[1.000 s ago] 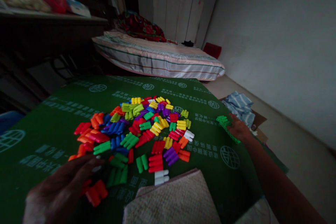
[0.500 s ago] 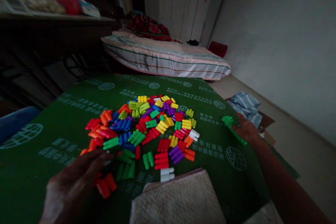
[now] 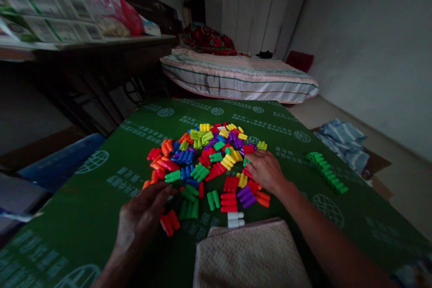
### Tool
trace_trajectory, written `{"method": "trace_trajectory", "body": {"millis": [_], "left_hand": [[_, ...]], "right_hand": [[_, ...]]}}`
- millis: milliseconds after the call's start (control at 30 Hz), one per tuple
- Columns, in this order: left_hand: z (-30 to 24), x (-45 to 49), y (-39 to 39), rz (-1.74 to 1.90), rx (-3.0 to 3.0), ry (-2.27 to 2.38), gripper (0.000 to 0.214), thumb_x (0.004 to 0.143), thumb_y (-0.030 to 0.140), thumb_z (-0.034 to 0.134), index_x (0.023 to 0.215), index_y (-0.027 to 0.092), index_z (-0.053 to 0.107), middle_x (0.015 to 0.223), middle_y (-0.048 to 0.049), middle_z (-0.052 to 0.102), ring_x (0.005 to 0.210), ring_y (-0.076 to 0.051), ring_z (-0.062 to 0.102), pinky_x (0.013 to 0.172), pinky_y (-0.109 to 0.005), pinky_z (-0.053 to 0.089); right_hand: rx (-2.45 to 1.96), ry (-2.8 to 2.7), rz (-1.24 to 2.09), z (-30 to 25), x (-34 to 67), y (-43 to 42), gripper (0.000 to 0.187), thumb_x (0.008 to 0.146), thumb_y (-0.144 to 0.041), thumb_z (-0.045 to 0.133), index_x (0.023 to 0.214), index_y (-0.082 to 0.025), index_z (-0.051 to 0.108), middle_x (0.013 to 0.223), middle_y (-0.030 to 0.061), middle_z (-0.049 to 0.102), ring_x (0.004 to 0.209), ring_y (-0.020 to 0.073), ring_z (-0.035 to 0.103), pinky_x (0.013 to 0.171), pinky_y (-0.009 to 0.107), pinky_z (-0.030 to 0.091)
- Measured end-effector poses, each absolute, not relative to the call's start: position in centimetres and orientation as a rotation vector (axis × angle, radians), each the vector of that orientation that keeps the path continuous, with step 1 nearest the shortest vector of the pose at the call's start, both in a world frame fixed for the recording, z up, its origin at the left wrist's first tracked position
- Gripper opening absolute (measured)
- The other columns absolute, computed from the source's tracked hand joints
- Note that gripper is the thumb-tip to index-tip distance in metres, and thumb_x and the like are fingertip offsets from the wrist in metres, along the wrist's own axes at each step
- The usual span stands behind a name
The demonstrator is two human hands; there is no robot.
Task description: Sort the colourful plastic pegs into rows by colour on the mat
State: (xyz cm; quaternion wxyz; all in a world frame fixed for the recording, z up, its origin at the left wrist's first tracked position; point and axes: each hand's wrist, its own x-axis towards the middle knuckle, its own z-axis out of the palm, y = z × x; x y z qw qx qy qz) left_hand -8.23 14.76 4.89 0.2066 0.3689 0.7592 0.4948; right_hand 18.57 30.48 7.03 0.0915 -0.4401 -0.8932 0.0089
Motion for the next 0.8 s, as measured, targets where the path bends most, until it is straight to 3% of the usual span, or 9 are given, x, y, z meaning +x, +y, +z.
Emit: {"method": "trace_trajectory", "body": {"millis": [267,433,533,633,800], "left_hand": [[6.4,-7.1,14.5,1.360,1.003,2.079,0.041,0.062,0.054,0.061,0.084,0.020,0.068,0.081,-0.0063,0.074,0.076,-0.024,0.068,0.066,-0.031,0.056],[6.9,-6.8,14.6,1.371,0.959,2.063,0.042,0.056,0.056,0.063,0.078,0.020,0.068,0.078,-0.0061,0.074,0.074,-0.025,0.068,0.064,-0.032,0.056],[7.1,-6.6,14.6,1.386,0.914,2.052,0.041,0.055,0.053,0.064,0.080,0.020,0.068,0.077,-0.0056,0.074,0.076,-0.024,0.069,0.065,-0.031,0.057],[7.1,-6.5,14.7,1.374,0.905,2.052,0.040,0.057,0.052,0.064,0.080,0.020,0.068,0.077,-0.0053,0.074,0.076,-0.025,0.068,0.064,-0.031,0.057],[6.7,-6.7,14.7,1.355,0.970,2.084,0.036,0.059,0.052,0.063,0.079,0.022,0.069,0.079,-0.0028,0.074,0.078,-0.025,0.068,0.068,-0.032,0.058]], "right_hand": [[-1.612,-2.687,-0.107,6.4,15.0,32.0,0.023,0.084,-0.022,0.051,0.091,-0.014,0.072,0.098,0.0151,0.070,0.101,0.0299,0.060,0.093,0.046,0.037],[-1.540,-2.733,-0.026,6.1,15.2,32.2,0.023,0.081,-0.013,0.052,0.095,-0.016,0.070,0.093,0.0119,0.072,0.097,0.0240,0.064,0.095,0.038,0.038],[-1.372,-2.558,0.166,5.4,17.0,31.9,0.027,0.085,-0.018,0.051,0.105,-0.019,0.068,0.105,0.0082,0.072,0.099,0.0198,0.064,0.095,0.031,0.041],[-1.341,-2.198,0.470,4.7,20.5,31.2,0.028,0.086,-0.031,0.052,0.108,-0.022,0.067,0.108,0.0049,0.071,0.095,0.0183,0.065,0.085,0.028,0.046],[-1.501,-2.087,0.811,4.1,27.0,29.7,0.026,0.076,-0.041,0.057,0.087,-0.020,0.068,0.074,-0.0002,0.069,0.065,0.0157,0.061,0.059,0.025,0.044]]}}
